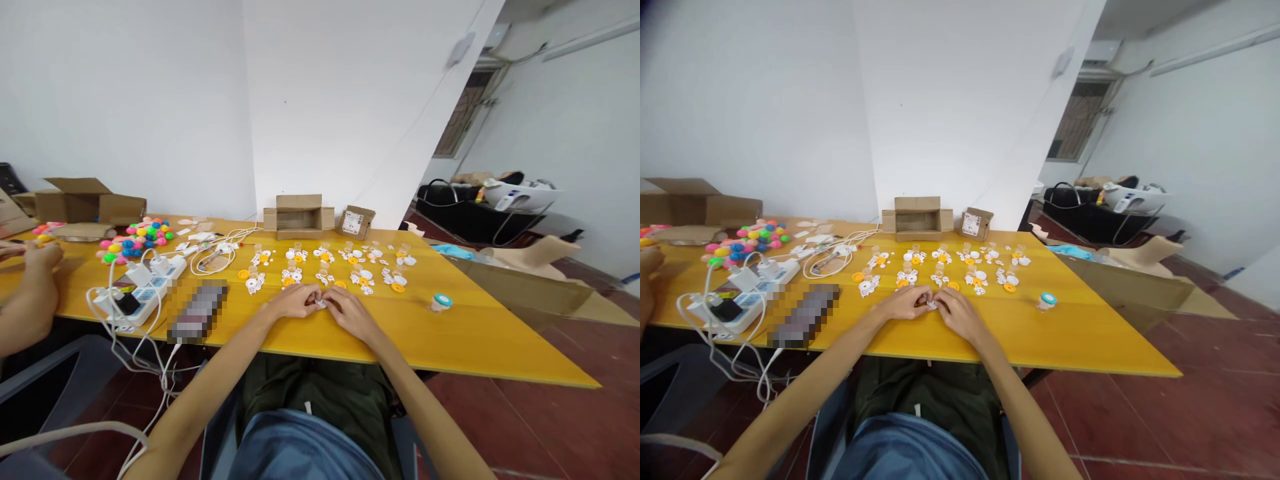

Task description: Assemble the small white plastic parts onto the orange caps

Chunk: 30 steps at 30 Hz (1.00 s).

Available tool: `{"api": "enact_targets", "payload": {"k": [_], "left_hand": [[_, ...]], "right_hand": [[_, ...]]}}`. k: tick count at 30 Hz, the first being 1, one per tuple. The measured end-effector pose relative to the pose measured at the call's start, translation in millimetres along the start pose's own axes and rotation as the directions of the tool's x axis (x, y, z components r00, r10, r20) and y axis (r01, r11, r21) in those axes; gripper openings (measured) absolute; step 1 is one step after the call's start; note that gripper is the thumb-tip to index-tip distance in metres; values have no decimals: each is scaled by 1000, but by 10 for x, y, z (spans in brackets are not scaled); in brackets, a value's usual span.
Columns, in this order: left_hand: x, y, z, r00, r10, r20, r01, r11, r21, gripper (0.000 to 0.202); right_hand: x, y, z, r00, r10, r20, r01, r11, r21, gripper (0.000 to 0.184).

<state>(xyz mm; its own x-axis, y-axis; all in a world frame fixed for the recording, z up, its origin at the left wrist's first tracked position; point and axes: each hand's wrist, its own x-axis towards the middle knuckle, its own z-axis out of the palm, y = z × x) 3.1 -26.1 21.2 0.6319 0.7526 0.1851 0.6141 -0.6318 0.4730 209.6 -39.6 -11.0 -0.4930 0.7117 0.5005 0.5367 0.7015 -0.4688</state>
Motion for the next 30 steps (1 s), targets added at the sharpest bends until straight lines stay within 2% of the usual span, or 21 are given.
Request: {"api": "enact_targets", "payload": {"k": [8,14,23,25,30], "left_hand": [[-10,41,-12,1000,2,-11,-2,1000,26,8],[16,52,-27,999,-49,2,49,999,20,12],[179,140,-137,982,-132,137,128,991,39,4],[209,187,-172,973,-151,172,141,988,70,7],[255,271,-223,959,-204,197,177,973,149,4]], "right_hand": [[-8,23,17,1000,2,-20,-3,1000,-26,19],[0,1,12,999,-23,-27,22,999,-28,23],[4,2,9,1000,-8,-22,7,999,-40,18],[6,2,8,1000,-11,-21,10,1000,-29,18],[10,4,12,1000,-5,-12,5,1000,-3,18]]}}
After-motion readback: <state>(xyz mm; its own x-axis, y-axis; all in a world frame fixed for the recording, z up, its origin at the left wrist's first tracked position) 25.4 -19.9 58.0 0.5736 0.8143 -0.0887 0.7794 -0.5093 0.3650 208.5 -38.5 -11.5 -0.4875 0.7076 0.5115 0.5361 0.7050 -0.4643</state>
